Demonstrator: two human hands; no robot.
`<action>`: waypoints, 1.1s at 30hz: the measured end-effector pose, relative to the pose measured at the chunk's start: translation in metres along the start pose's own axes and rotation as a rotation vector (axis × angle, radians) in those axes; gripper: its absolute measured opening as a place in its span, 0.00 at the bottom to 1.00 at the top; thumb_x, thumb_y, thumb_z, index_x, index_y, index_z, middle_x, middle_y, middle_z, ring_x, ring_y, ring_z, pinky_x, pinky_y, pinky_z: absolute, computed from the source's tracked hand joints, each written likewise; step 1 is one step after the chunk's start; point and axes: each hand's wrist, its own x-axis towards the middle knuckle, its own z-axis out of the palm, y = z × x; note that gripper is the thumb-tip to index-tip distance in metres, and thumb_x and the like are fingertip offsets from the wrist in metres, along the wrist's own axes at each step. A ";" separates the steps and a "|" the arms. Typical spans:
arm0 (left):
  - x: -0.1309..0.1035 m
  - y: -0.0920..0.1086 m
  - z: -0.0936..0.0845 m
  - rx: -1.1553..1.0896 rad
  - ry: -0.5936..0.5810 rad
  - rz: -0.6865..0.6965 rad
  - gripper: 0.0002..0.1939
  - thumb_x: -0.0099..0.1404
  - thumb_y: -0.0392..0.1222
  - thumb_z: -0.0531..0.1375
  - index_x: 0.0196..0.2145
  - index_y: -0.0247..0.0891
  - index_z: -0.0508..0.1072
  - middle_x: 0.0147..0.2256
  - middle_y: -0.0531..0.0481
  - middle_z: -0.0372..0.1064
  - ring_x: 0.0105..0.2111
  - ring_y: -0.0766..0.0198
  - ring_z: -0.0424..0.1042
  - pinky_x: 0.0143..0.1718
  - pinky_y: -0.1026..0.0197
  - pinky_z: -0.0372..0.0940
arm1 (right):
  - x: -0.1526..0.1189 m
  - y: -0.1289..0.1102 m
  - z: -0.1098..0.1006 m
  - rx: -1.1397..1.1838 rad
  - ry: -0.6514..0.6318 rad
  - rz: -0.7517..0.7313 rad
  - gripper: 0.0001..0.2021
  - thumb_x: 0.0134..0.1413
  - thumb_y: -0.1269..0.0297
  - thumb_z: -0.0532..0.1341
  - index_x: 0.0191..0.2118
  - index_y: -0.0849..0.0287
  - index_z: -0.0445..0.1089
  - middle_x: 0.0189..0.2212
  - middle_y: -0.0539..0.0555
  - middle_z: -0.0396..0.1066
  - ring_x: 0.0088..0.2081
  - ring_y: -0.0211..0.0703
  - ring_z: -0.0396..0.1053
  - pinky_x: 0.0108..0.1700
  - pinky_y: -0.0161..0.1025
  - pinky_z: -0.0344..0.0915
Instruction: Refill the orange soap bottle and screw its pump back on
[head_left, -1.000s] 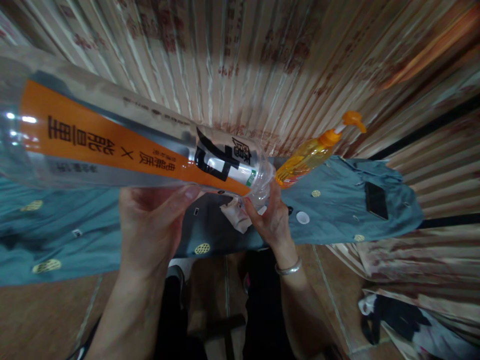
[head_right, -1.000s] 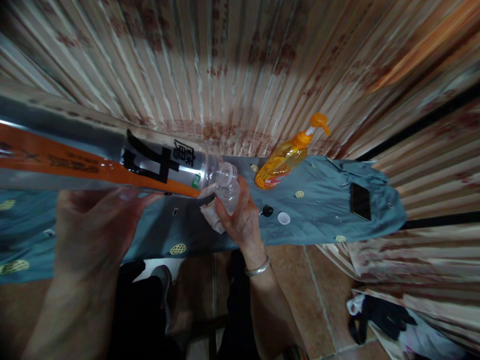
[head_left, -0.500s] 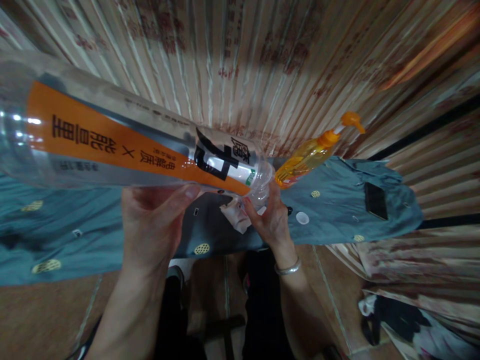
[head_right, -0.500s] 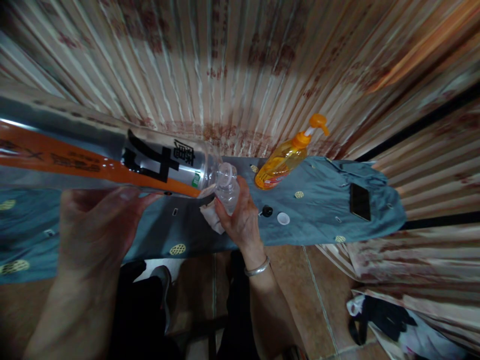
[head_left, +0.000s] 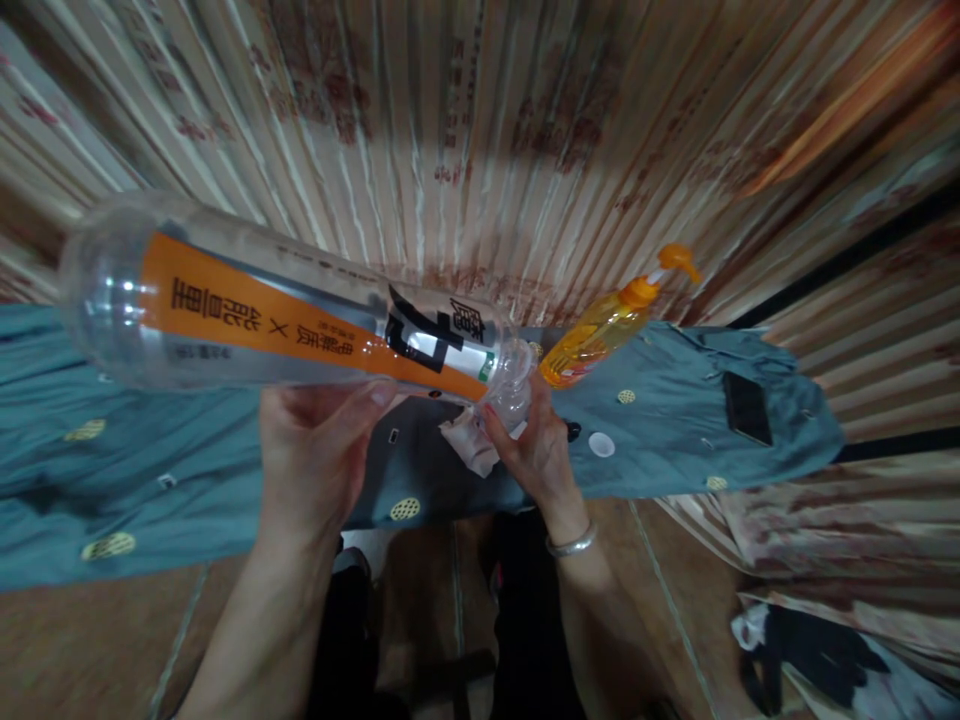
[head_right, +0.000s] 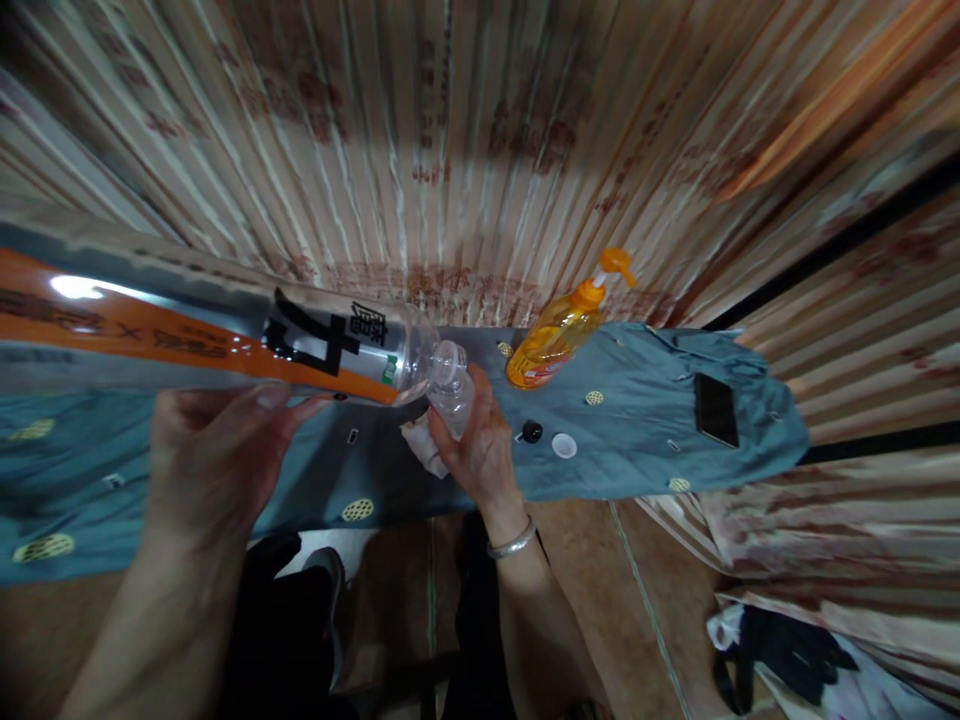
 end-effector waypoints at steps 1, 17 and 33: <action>0.000 0.000 0.000 0.004 0.001 -0.011 0.18 0.42 0.39 0.85 0.28 0.36 0.85 0.27 0.52 0.82 0.26 0.62 0.82 0.33 0.55 0.86 | 0.000 0.000 0.000 0.005 -0.004 0.004 0.33 0.70 0.54 0.64 0.72 0.63 0.55 0.57 0.72 0.80 0.51 0.62 0.84 0.49 0.58 0.84; 0.005 -0.001 -0.003 -0.050 -0.020 -0.058 0.26 0.43 0.38 0.83 0.16 0.36 0.67 0.25 0.53 0.80 0.24 0.67 0.80 0.31 0.62 0.84 | -0.002 0.000 0.002 0.024 -0.003 0.019 0.35 0.71 0.49 0.63 0.74 0.62 0.55 0.57 0.69 0.81 0.54 0.61 0.84 0.52 0.58 0.84; 0.018 -0.007 -0.001 -0.040 -0.068 -0.056 0.22 0.41 0.37 0.82 0.30 0.39 0.75 0.27 0.52 0.81 0.27 0.57 0.83 0.33 0.55 0.84 | -0.001 -0.001 -0.002 0.040 -0.021 0.009 0.34 0.71 0.53 0.65 0.74 0.62 0.54 0.59 0.71 0.79 0.55 0.62 0.83 0.55 0.58 0.83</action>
